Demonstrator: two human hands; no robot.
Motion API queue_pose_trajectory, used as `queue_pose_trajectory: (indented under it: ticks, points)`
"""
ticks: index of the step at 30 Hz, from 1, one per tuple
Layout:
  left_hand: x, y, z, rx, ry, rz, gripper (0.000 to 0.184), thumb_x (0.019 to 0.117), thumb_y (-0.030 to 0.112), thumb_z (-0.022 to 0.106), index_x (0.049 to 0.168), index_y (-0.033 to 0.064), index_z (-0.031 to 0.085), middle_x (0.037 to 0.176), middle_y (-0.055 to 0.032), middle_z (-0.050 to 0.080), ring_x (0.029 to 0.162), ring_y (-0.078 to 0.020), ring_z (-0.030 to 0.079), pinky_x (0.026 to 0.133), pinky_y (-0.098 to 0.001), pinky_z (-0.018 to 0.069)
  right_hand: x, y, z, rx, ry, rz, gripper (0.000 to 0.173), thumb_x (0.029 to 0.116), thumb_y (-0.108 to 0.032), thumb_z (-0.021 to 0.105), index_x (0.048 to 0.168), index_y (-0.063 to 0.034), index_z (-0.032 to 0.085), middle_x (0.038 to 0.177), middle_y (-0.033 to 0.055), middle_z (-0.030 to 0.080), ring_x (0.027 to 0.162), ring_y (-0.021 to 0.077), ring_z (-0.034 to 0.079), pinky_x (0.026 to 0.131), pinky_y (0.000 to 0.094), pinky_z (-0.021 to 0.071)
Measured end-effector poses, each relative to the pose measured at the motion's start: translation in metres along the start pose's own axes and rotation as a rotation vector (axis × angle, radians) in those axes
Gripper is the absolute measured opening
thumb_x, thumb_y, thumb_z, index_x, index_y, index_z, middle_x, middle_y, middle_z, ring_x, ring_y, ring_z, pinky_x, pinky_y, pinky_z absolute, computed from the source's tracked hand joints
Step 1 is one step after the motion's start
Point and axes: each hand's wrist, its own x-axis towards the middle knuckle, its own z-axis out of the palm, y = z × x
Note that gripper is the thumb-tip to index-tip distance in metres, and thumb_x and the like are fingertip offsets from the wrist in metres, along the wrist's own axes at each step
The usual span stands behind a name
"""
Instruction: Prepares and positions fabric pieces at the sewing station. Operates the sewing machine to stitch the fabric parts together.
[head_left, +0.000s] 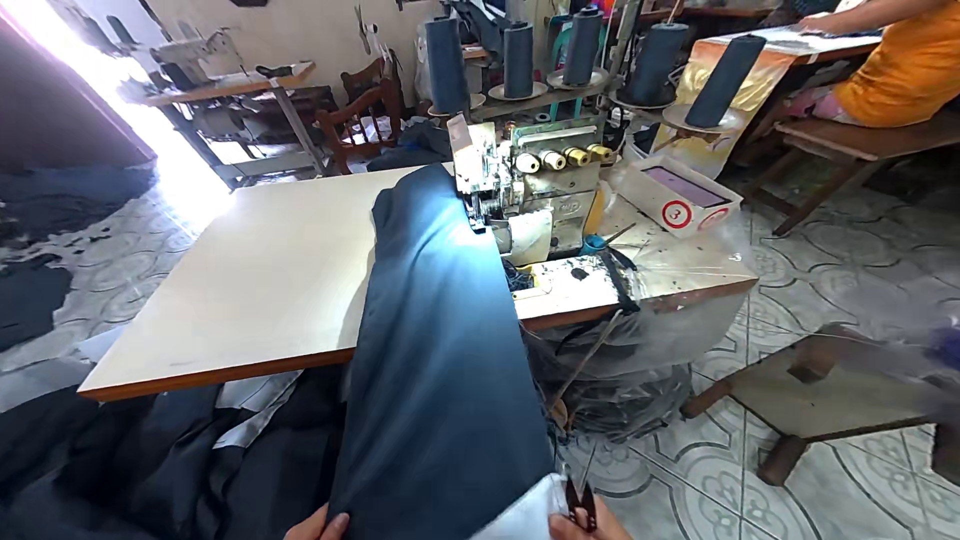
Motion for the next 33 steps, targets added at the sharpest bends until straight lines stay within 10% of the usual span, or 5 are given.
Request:
queue_pose_trajectory:
  ticks: [18, 24, 27, 31, 33]
  points:
    - [0.158, 0.091, -0.086, -0.017, 0.521, 0.242, 0.030, 0.1076, 0.022, 0.041, 0.103, 0.0055, 0.065, 0.084, 0.0178, 0.065, 0.078, 0.0164, 0.060, 0.073, -0.0072, 0.0527, 0.189, -0.056, -0.012, -0.012, 0.124, -0.029, 0.024, 0.1009, -0.018, 0.052, 0.077, -0.0175, 0.051, 0.052, -0.0122, 0.045, 0.041, -0.0003, 0.044, 0.044, 0.0189, 0.0420]
    - [0.160, 0.058, -0.105, 0.324, 0.148, 0.022, 0.077, 0.0732, 0.055, 0.077, 0.124, -0.0008, 0.065, 0.103, -0.0146, 0.072, 0.094, -0.0254, 0.071, 0.085, -0.0536, 0.0567, 0.216, -0.073, -0.003, 0.234, 0.215, -0.071, 0.028, 0.1027, -0.006, 0.049, 0.076, -0.0145, 0.049, 0.049, -0.0095, 0.046, 0.038, 0.0004, 0.043, 0.041, 0.0178, 0.0421]
    - [0.146, 0.028, -0.092, 0.535, 0.021, -0.287, 0.032, 0.0833, 0.021, 0.082, 0.097, -0.0059, 0.070, 0.090, -0.0300, 0.068, 0.089, -0.0502, 0.067, 0.079, -0.0722, 0.0492, 0.200, -0.066, -0.008, 0.217, 0.139, -0.165, 0.027, 0.1006, -0.010, 0.049, 0.076, -0.0201, 0.051, 0.050, -0.0134, 0.048, 0.041, -0.0014, 0.046, 0.043, 0.0173, 0.0440]
    - [0.110, -0.041, -0.071, 0.498, 0.114, -0.572, 0.042, 0.0929, 0.013, 0.069, 0.128, -0.0093, 0.064, 0.126, -0.0435, 0.057, 0.116, -0.0636, 0.056, 0.093, -0.0814, 0.0406, 0.144, -0.035, -0.019, -0.190, 0.029, -0.134, 0.025, 0.0969, -0.023, 0.062, 0.076, -0.0101, 0.057, 0.058, -0.0107, 0.049, 0.051, -0.0036, 0.049, 0.051, 0.0170, 0.0450]
    - [0.100, -0.061, -0.063, 0.302, 0.051, -0.728, 0.042, 0.1059, 0.016, 0.052, 0.142, -0.0051, 0.053, 0.118, -0.0313, 0.065, 0.104, -0.0431, 0.067, 0.090, -0.0631, 0.0514, 0.122, -0.012, -0.019, -0.309, -0.023, -0.150, 0.026, 0.0945, -0.019, 0.067, 0.079, 0.0021, 0.065, 0.068, 0.0005, 0.058, 0.062, 0.0005, 0.054, 0.061, 0.0195, 0.0476]
